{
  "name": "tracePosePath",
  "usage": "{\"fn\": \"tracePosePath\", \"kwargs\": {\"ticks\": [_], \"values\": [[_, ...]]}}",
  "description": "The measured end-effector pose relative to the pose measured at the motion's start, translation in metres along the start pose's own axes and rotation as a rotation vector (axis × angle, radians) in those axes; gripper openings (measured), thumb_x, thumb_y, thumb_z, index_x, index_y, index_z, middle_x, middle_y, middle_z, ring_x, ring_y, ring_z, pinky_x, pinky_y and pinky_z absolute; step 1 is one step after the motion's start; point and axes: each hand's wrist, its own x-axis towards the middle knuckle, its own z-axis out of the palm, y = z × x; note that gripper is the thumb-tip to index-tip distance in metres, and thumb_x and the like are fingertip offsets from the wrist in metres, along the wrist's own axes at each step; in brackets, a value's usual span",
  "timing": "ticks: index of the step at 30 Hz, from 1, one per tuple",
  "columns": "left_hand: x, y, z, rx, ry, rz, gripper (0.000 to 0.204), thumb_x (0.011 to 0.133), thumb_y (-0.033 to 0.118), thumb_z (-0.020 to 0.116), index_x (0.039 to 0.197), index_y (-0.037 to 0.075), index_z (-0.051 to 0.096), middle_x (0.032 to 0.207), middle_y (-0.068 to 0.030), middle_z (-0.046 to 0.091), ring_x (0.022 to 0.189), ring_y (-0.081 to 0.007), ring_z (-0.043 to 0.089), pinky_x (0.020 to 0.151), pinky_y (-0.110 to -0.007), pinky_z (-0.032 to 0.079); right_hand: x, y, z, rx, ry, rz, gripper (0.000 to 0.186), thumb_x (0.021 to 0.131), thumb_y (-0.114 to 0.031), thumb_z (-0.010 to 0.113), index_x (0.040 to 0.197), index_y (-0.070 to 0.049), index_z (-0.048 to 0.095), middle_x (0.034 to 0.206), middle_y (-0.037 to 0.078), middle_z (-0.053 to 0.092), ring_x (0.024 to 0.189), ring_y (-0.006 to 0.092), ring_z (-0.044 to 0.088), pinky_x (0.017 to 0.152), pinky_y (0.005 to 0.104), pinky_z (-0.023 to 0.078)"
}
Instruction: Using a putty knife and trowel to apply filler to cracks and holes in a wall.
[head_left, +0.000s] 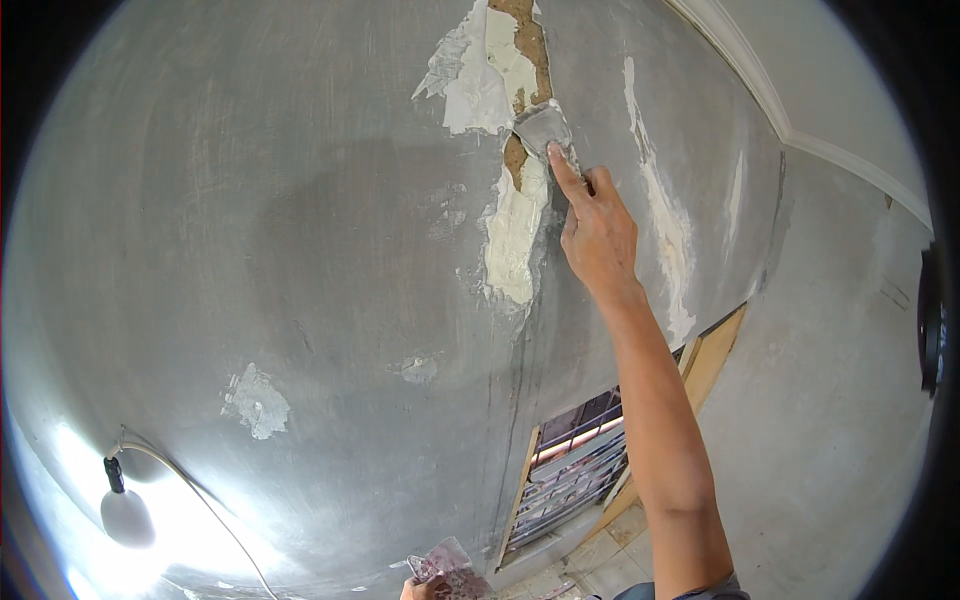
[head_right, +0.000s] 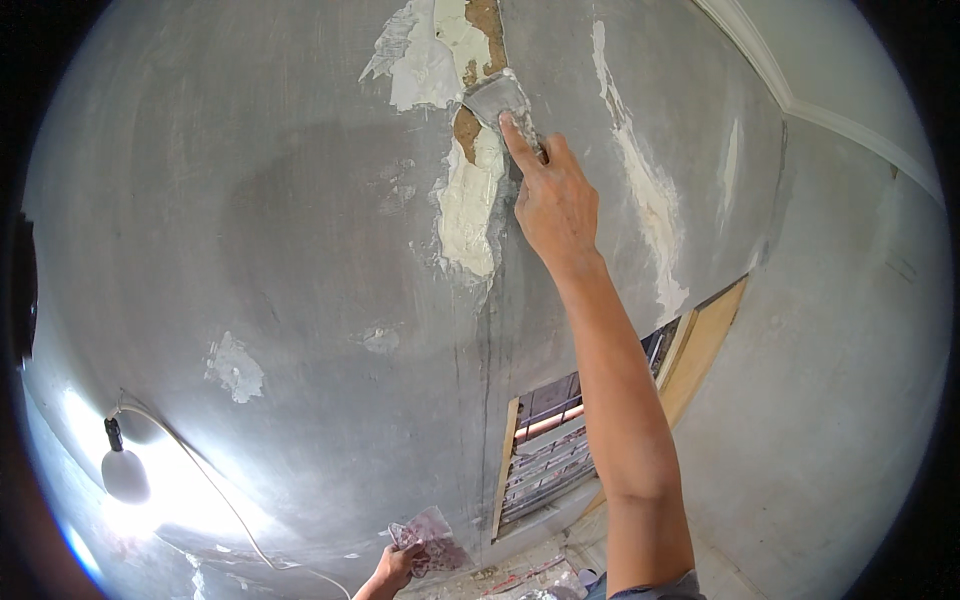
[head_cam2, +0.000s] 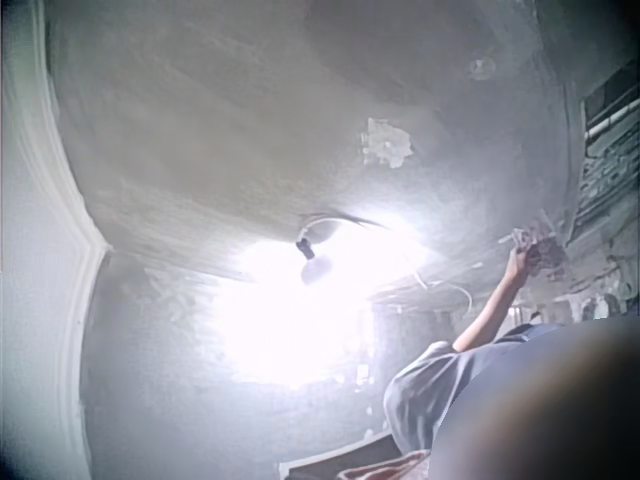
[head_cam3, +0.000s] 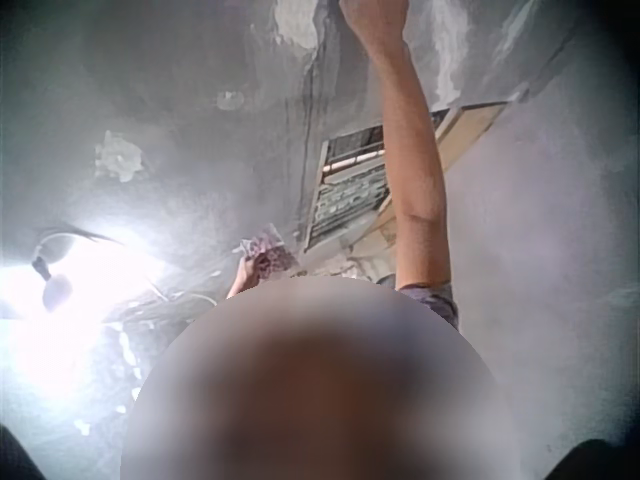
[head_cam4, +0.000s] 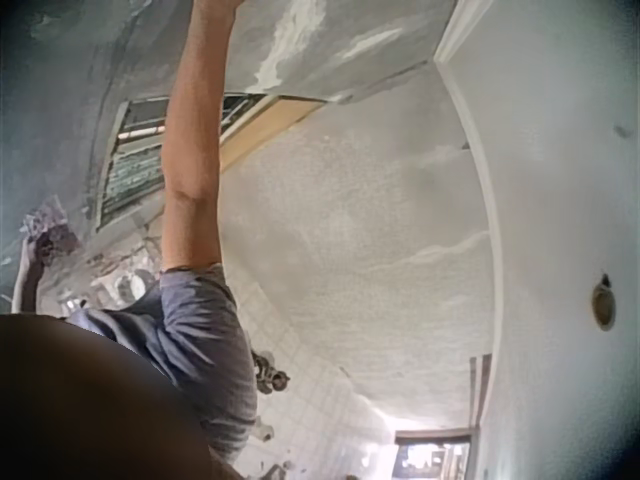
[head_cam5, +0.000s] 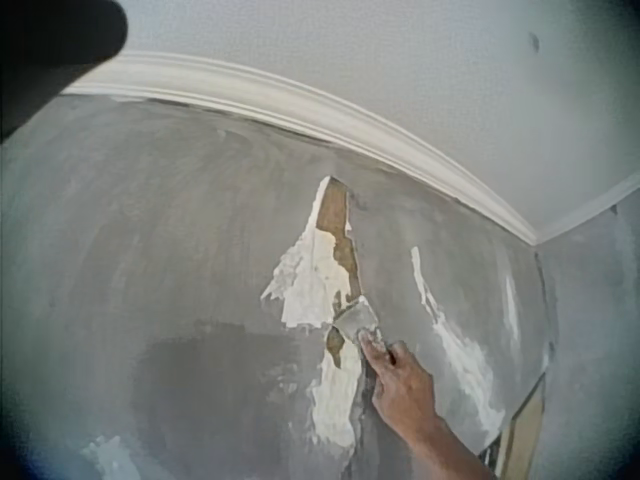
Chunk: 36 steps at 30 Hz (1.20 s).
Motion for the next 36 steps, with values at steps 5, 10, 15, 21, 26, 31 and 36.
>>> {"fn": "tracePosePath", "kwargs": {"ticks": [5,10,15,21,26,31,36], "values": [[0.002,-0.004,-0.006,-0.013,0.020,-0.035,0.023,0.089,0.015,0.064,0.099,-0.005,0.063,0.086,-0.0119,0.067,0.071,-0.0219,0.064,0.064,-0.034,0.050,-0.014,0.009,0.005,-0.062,-0.031,0.021,0.069,0.077,0.006,0.060,0.136,-0.030,0.052,0.085,0.005,0.048,0.076,0.0207,0.057,0.060,0.0328,0.051],[0.003,-0.003,-0.008,0.023,0.024,-0.040,0.022,0.089,0.014,0.064,0.099,-0.005,0.064,0.085,-0.0123,0.067,0.071,-0.0217,0.063,0.064,-0.033,0.050,-0.052,0.017,0.004,-0.093,-0.072,0.048,0.071,0.076,0.007,0.059,0.137,-0.028,0.050,0.086,0.006,0.048,0.074,0.0211,0.057,0.059,0.0333,0.051],[0.000,0.006,-0.001,0.081,0.015,-0.003,0.024,0.089,0.017,0.064,0.101,-0.005,0.064,0.085,-0.0109,0.067,0.073,-0.0205,0.062,0.066,-0.033,0.049,-0.085,0.019,0.001,0.042,-0.055,0.117,0.073,0.075,0.008,0.059,0.138,-0.025,0.049,0.085,0.007,0.050,0.066,0.0218,0.057,0.060,0.0343,0.052],[0.003,-0.006,-0.005,-0.011,0.008,-0.014,0.024,0.089,0.017,0.064,0.100,-0.004,0.064,0.084,-0.0104,0.067,0.070,-0.0196,0.062,0.062,-0.033,0.048,-0.035,0.015,-0.010,0.101,0.056,0.143,0.071,0.076,0.008,0.058,0.138,-0.024,0.049,0.088,0.008,0.051,0.067,0.0239,0.059,0.061,0.0351,0.052],[-0.006,-0.006,-0.002,0.042,0.028,-0.040,0.022,0.089,0.015,0.064,0.098,-0.004,0.064,0.081,-0.0100,0.065,0.067,-0.0199,0.061,0.060,-0.033,0.048,-0.001,0.004,-0.006,-0.014,0.023,0.154,0.066,0.078,0.003,0.058,0.138,-0.024,0.050,0.088,0.009,0.051,0.069,0.0253,0.060,0.059,0.0370,0.052],[0.000,-0.013,-0.011,-0.015,0.026,-0.006,0.019,0.088,0.014,0.064,0.094,-0.004,0.064,0.079,-0.0101,0.065,0.067,-0.0209,0.061,0.062,-0.034,0.048,-0.043,-0.009,-0.003,-0.074,-0.058,0.187,0.065,0.078,0.003,0.058,0.138,-0.023,0.050,0.087,0.010,0.050,0.070,0.0261,0.061,0.059,0.0375,0.052],[-0.002,0.001,0.000,0.019,0.029,-0.039,0.024,0.088,0.015,0.064,0.100,-0.006,0.064,0.085,-0.0124,0.067,0.071,-0.0221,0.063,0.063,-0.035,0.049,-0.063,-0.009,-0.025,0.073,-0.121,0.239,0.059,0.080,0.000,0.058,0.135,-0.019,0.052,0.089,0.010,0.052,0.067,0.0274,0.062,0.060,0.0378,0.052]]}}
